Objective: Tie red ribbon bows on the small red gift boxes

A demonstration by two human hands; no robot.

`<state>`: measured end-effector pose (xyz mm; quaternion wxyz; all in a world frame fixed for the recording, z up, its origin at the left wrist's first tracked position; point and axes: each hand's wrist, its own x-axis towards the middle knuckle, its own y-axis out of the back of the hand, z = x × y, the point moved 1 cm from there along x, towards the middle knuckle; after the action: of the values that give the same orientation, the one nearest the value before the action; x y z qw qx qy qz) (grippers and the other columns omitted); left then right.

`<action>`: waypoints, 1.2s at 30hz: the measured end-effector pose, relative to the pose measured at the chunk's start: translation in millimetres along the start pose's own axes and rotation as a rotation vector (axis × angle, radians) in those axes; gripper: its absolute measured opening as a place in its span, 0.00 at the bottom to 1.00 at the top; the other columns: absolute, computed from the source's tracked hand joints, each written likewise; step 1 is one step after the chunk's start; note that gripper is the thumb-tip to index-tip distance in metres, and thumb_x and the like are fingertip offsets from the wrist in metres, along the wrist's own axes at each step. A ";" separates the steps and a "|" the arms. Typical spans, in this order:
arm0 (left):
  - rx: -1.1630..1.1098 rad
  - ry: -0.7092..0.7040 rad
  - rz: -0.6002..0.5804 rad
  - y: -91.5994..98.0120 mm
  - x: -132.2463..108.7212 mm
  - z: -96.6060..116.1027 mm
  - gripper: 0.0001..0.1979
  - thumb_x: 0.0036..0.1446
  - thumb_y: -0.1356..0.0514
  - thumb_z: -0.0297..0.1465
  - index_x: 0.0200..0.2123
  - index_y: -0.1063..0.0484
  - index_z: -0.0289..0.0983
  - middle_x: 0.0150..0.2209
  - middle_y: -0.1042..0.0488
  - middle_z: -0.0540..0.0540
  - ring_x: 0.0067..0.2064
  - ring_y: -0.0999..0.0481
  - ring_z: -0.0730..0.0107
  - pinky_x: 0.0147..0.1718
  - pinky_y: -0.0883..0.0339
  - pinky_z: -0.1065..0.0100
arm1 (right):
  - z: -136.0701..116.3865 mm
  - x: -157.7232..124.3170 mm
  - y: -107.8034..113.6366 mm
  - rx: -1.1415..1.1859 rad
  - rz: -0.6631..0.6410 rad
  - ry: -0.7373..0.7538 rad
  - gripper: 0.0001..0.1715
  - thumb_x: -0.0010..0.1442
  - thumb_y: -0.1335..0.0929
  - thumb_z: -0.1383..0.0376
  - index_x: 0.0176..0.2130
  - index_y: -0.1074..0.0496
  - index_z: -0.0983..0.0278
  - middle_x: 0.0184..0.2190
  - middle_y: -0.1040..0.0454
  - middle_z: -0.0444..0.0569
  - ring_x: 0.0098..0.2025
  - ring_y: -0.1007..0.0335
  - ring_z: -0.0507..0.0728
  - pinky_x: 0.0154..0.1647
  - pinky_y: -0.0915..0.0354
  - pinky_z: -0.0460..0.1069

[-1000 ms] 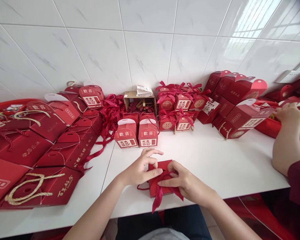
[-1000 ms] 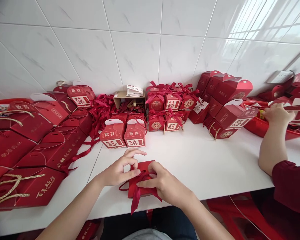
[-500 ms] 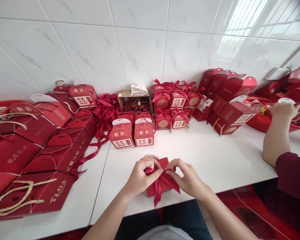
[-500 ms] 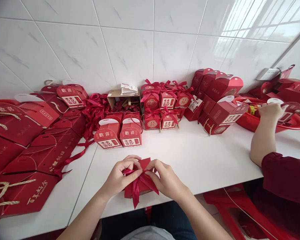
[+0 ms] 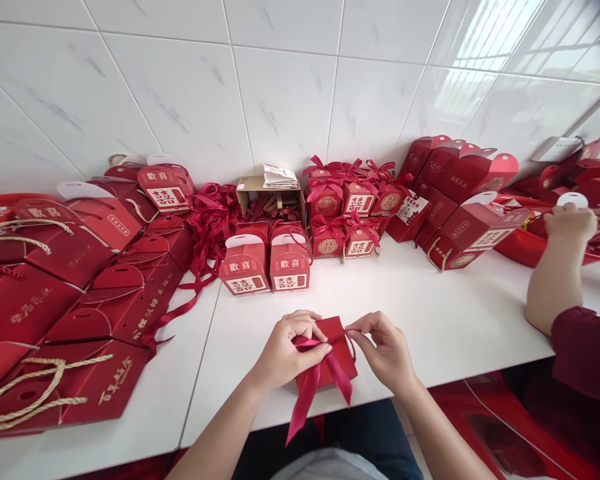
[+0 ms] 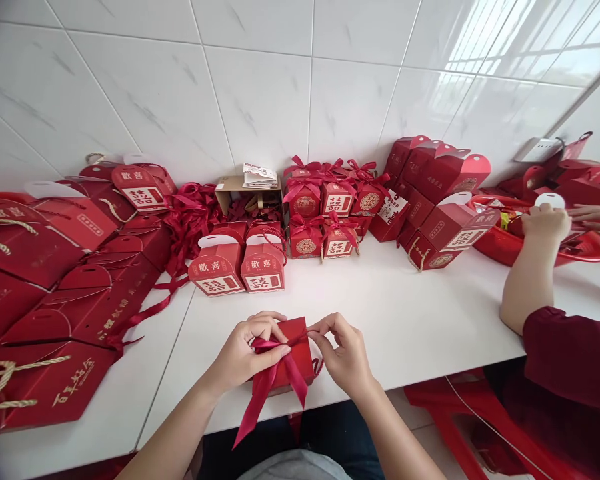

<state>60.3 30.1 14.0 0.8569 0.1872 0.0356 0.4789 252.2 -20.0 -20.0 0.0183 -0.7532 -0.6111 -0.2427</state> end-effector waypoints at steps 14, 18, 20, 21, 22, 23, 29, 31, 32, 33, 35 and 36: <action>-0.021 0.078 0.081 -6.8 -4.4 2.8 0.07 0.52 0.35 0.32 0.26 0.29 0.38 0.33 0.22 0.46 0.50 0.26 0.59 0.47 0.34 0.63 | -10.2 8.5 8.4 0.055 -0.112 0.015 0.05 0.59 0.30 0.63 0.33 0.26 0.62 0.28 0.25 0.48 0.30 0.29 0.55 0.31 0.31 0.49; 0.020 0.050 0.079 -9.4 -4.5 1.6 0.08 0.51 0.36 0.30 0.23 0.30 0.39 0.29 0.22 0.46 0.52 0.27 0.58 0.48 0.33 0.62 | -8.8 6.8 7.7 0.029 -0.046 0.021 0.07 0.58 0.29 0.62 0.30 0.27 0.62 0.26 0.25 0.47 0.29 0.29 0.55 0.28 0.33 0.49; 0.039 0.047 0.085 -8.4 -5.2 1.5 0.08 0.51 0.36 0.30 0.22 0.30 0.39 0.29 0.22 0.46 0.52 0.27 0.58 0.48 0.33 0.62 | -6.8 5.1 7.2 0.052 -0.023 0.005 0.08 0.58 0.29 0.61 0.29 0.28 0.62 0.25 0.25 0.47 0.29 0.29 0.55 0.28 0.32 0.49; 0.045 0.045 0.090 -7.9 -5.9 1.3 0.08 0.51 0.36 0.30 0.22 0.30 0.39 0.29 0.22 0.46 0.52 0.26 0.57 0.48 0.33 0.62 | -5.9 4.3 6.7 0.079 -0.015 0.001 0.09 0.58 0.29 0.62 0.28 0.29 0.62 0.26 0.25 0.47 0.29 0.28 0.55 0.29 0.31 0.50; 0.047 0.043 0.093 -7.4 -6.7 1.2 0.08 0.51 0.36 0.30 0.22 0.30 0.39 0.29 0.22 0.46 0.52 0.26 0.57 0.48 0.33 0.62 | -5.1 3.7 6.1 0.110 -0.007 0.002 0.09 0.58 0.30 0.62 0.28 0.30 0.61 0.26 0.25 0.47 0.30 0.27 0.56 0.31 0.30 0.50; 0.047 0.041 0.098 -7.1 -7.7 0.9 0.08 0.51 0.35 0.30 0.22 0.30 0.39 0.30 0.22 0.46 0.52 0.26 0.57 0.48 0.33 0.62 | -4.5 3.3 5.4 0.138 0.002 0.009 0.10 0.58 0.30 0.62 0.27 0.31 0.61 0.26 0.25 0.47 0.31 0.27 0.56 0.32 0.30 0.51; 0.077 0.043 0.185 -13.0 -8.4 -1.3 0.06 0.50 0.35 0.30 0.25 0.29 0.39 0.34 0.22 0.45 0.51 0.26 0.56 0.48 0.33 0.60 | -0.4 -5.7 4.6 0.126 0.095 -0.060 0.07 0.60 0.31 0.60 0.34 0.29 0.61 0.27 0.26 0.47 0.30 0.27 0.56 0.32 0.29 0.50; 0.088 0.038 0.230 -19.4 -3.4 -2.4 0.05 0.51 0.35 0.30 0.26 0.29 0.39 0.35 0.22 0.45 0.51 0.26 0.57 0.49 0.33 0.60 | 1.1 -19.5 4.0 0.080 0.134 -0.051 0.11 0.62 0.33 0.58 0.42 0.30 0.62 0.34 0.25 0.51 0.36 0.26 0.58 0.37 0.28 0.52; 0.089 0.033 0.253 -23.9 0.3 -2.9 0.05 0.51 0.36 0.30 0.27 0.29 0.39 0.35 0.22 0.46 0.51 0.26 0.57 0.50 0.33 0.60 | 1.8 -28.5 2.3 0.048 0.137 -0.026 0.17 0.62 0.34 0.56 0.48 0.32 0.61 0.41 0.27 0.55 0.43 0.27 0.60 0.41 0.28 0.55; 0.088 0.027 0.277 -29.4 4.8 -3.1 0.05 0.52 0.36 0.30 0.27 0.29 0.39 0.34 0.23 0.46 0.51 0.26 0.57 0.50 0.34 0.59 | 2.5 -38.1 -0.7 0.009 0.115 0.011 0.26 0.60 0.32 0.53 0.54 0.35 0.61 0.50 0.31 0.58 0.52 0.31 0.64 0.47 0.30 0.58; 0.072 0.020 0.296 -43.3 15.2 -2.3 0.05 0.53 0.37 0.31 0.28 0.30 0.39 0.34 0.23 0.46 0.51 0.26 0.57 0.51 0.34 0.59 | 5.2 -55.0 -8.4 -0.098 0.058 0.051 0.48 0.50 0.26 0.50 0.63 0.45 0.60 0.61 0.44 0.62 0.63 0.46 0.72 0.56 0.36 0.64; 0.058 0.016 0.286 -51.2 20.6 -1.3 0.04 0.54 0.38 0.32 0.30 0.30 0.39 0.36 0.23 0.45 0.51 0.26 0.58 0.50 0.33 0.59 | 7.5 -60.4 -11.3 -0.158 0.065 0.044 0.51 0.49 0.25 0.52 0.64 0.47 0.59 0.63 0.49 0.62 0.65 0.50 0.73 0.57 0.38 0.65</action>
<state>112.4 23.5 -2.9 0.7737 0.2111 0.0290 0.5966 236.1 -69.8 -53.1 -0.0198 -0.7661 -0.5648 -0.3060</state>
